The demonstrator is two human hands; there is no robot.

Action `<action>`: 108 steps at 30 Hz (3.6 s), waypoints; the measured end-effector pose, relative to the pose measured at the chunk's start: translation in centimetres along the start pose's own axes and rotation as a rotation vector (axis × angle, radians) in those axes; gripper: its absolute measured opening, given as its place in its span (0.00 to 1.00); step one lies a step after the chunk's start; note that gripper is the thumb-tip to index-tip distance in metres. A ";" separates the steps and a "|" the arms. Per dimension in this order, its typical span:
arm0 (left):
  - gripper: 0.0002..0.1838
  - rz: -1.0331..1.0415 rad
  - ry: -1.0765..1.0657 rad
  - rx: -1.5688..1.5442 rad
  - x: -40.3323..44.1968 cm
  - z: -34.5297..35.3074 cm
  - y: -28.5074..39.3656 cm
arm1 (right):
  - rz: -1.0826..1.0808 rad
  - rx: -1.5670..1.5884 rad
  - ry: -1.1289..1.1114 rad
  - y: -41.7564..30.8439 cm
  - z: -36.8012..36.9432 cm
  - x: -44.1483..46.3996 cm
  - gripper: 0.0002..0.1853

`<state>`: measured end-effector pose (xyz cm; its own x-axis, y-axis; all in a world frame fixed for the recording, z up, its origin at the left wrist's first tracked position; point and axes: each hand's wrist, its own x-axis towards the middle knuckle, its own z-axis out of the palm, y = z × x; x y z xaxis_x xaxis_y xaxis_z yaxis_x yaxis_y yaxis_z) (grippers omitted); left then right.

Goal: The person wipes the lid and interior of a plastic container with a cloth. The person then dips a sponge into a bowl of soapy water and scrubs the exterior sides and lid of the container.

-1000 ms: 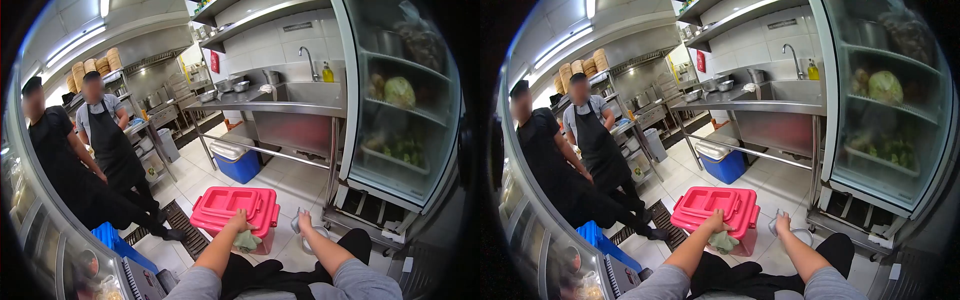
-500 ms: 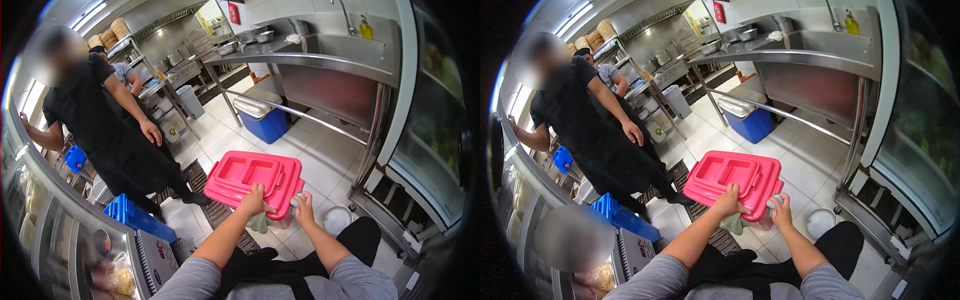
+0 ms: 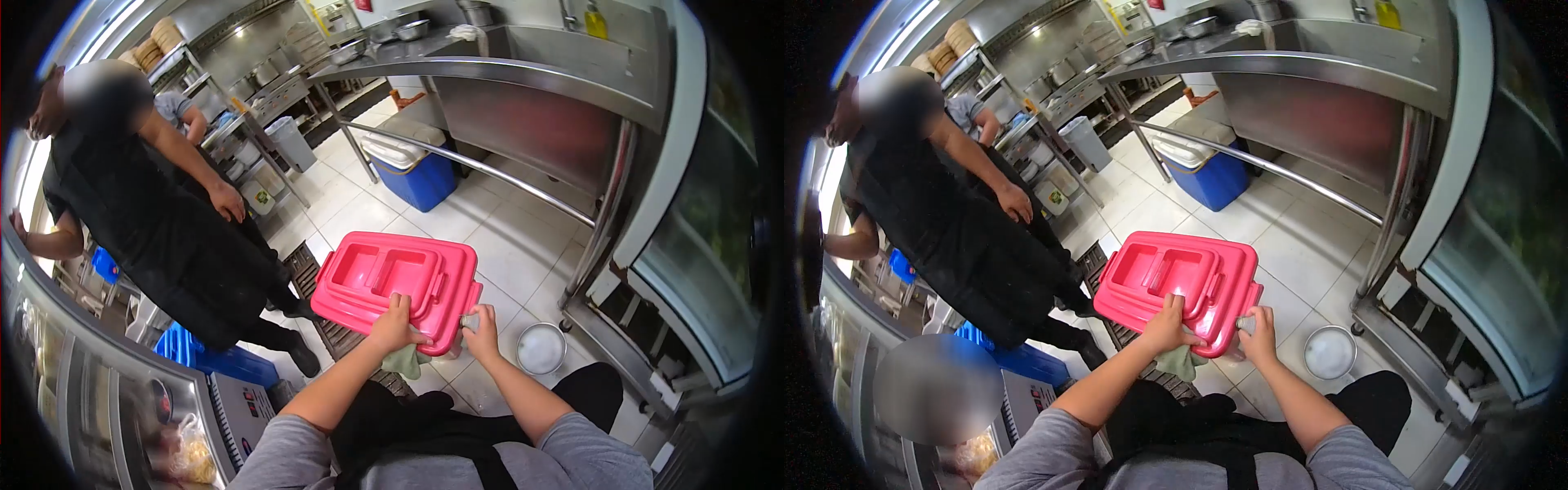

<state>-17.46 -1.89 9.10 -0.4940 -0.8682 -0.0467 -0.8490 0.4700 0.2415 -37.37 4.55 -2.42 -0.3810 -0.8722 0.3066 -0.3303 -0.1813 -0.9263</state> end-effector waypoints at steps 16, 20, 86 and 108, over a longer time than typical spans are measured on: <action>0.54 -0.051 -0.032 -0.038 0.1 -0.1 1.0 | 0.494 0.087 0.218 4.1 4.6 -1.3 0.26; 0.51 -0.103 0.011 -0.032 0.9 0.1 1.2 | 0.522 0.481 0.052 4.4 2.5 2.9 0.21; 0.54 -0.258 0.032 -0.025 1.7 0.3 3.0 | -0.425 -0.726 -0.381 -0.2 -3.2 8.9 0.13; 0.52 -0.226 0.081 -0.034 1.8 0.4 3.1 | -0.710 -0.518 -0.317 1.0 -4.5 7.4 0.11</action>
<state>-21.01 -1.93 9.40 -0.2738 -0.9614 -0.0257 -0.9289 0.2574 0.2663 -44.42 -0.04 -0.12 0.2859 -0.7318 0.6187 -0.7682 -0.5609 -0.3085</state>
